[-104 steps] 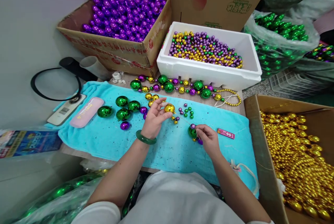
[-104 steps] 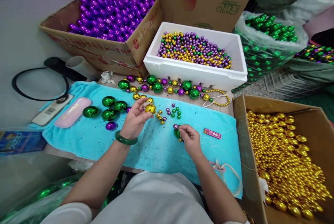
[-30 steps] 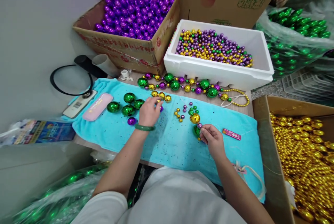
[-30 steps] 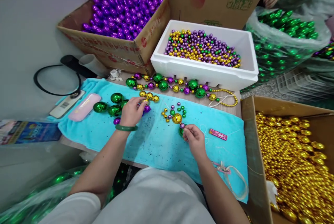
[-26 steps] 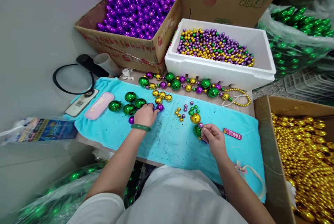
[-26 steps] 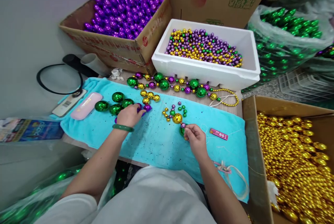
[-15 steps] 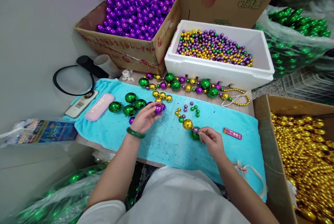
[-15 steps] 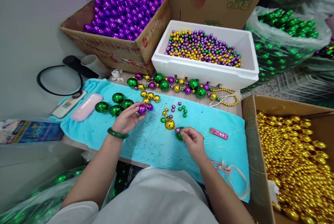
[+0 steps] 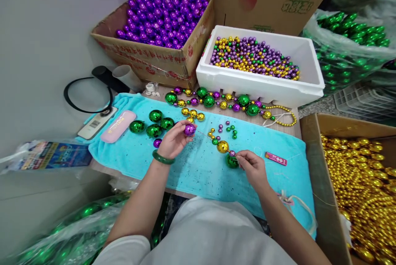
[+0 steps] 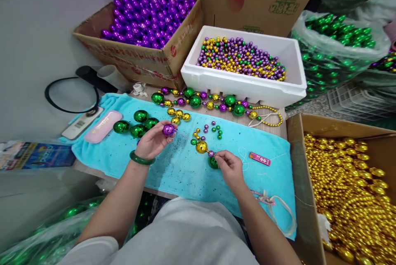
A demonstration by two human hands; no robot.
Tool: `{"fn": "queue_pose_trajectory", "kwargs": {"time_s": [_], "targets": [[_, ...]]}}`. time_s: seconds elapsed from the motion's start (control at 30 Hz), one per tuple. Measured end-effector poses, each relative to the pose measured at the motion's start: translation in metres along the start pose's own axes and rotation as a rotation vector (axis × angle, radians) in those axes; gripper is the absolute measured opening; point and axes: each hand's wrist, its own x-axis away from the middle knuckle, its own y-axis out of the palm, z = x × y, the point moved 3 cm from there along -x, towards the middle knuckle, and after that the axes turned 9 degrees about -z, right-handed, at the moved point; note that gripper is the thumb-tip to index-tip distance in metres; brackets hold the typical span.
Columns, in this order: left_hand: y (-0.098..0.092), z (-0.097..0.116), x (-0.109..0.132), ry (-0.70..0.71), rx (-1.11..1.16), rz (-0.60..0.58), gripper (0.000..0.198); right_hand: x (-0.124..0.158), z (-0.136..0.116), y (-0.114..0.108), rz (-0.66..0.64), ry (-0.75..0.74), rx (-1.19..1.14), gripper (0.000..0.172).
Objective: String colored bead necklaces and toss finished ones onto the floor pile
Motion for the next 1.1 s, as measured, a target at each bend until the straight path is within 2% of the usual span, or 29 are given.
{"fn": "queue_pose_trajectory", "kwargs": {"time_s": [0.23, 0.37, 0.47, 0.6, 0.9, 1.0, 1.1], "targets": [[0.000, 0.002, 0.001, 0.052, -0.154, 0.030, 0.035, -0.001, 0.004, -0.008, -0.019, -0.007, 0.072, 0.021], [0.007, -0.003, 0.000, 0.029, -0.218, -0.028, 0.043, -0.002, 0.004, -0.008, -0.035, -0.019, 0.100, 0.022], [0.013, -0.007, -0.002, 0.032, -0.190, -0.056, 0.040, -0.002, 0.005, -0.004, -0.033, -0.010, 0.093, 0.023], [0.018, -0.009, -0.003, 0.070, -0.162, -0.033, 0.033, -0.002, 0.007, -0.001, -0.019, 0.004, 0.087, 0.023], [0.021, -0.008, 0.001, 0.087, -0.163, -0.094, 0.032, -0.005, 0.004, -0.006, -0.052, 0.033, 0.089, 0.024], [0.021, -0.006, 0.002, 0.108, -0.175, -0.095, 0.033, -0.007, 0.003, -0.007, -0.049, 0.045, 0.040, 0.024], [0.021, -0.009, 0.003, 0.068, -0.120, -0.119, 0.036, -0.008, 0.006, -0.004, -0.093, 0.075, -0.037, 0.024]]}}
